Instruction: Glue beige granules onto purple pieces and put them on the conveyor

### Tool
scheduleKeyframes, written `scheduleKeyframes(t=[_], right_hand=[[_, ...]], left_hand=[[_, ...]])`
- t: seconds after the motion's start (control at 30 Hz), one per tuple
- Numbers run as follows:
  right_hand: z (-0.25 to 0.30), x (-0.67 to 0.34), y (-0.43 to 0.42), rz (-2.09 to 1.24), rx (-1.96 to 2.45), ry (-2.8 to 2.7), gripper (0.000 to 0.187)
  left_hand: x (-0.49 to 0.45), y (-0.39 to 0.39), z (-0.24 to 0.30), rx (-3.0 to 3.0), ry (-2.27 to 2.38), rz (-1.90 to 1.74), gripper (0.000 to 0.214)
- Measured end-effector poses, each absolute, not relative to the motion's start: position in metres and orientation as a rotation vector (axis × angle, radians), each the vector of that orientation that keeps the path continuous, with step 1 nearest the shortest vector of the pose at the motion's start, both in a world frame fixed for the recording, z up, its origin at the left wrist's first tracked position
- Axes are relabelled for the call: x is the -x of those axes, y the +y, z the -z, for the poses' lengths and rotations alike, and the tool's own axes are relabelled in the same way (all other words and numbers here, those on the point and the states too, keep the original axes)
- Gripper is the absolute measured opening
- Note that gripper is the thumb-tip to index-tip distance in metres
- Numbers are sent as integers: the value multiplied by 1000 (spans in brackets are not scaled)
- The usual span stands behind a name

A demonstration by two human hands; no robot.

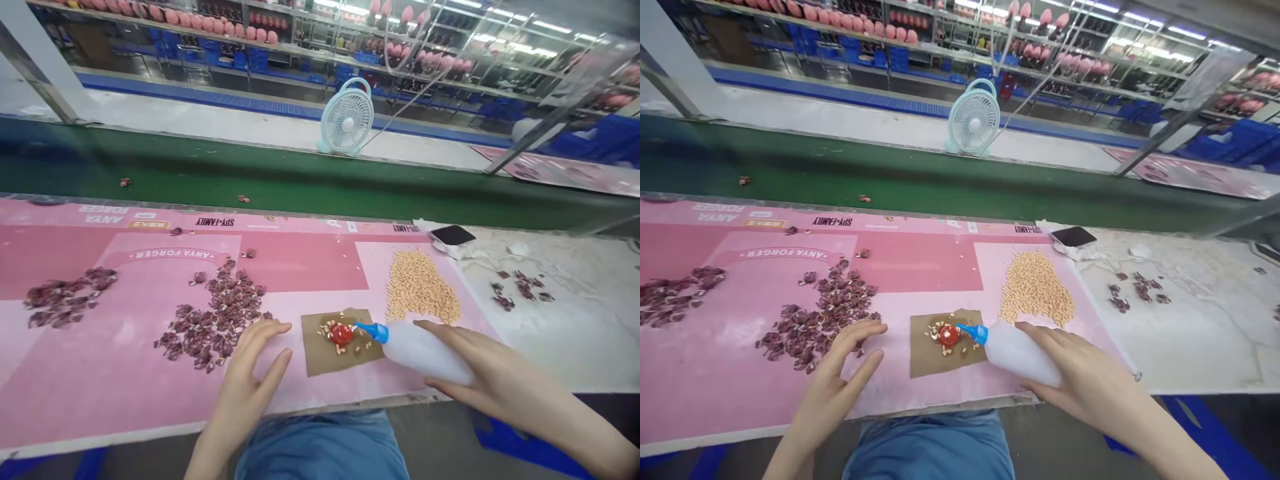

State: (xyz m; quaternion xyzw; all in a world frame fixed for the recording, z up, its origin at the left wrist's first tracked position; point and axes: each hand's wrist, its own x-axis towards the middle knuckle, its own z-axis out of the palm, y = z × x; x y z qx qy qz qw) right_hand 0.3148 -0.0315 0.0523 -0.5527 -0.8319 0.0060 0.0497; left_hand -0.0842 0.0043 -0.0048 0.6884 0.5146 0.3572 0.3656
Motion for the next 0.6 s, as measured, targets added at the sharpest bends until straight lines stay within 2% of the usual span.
scheduleKeyframes(t=[0.3,0.6], right_hand=[[-58,-307,-18,332,1345,-2798,41],[-66,-305,-13,217,1424,-2802,45]], left_hand=[[69,-27,21,-1592,1382,-1114,19],[72,-31,13,-1336,1513,-1248,21]])
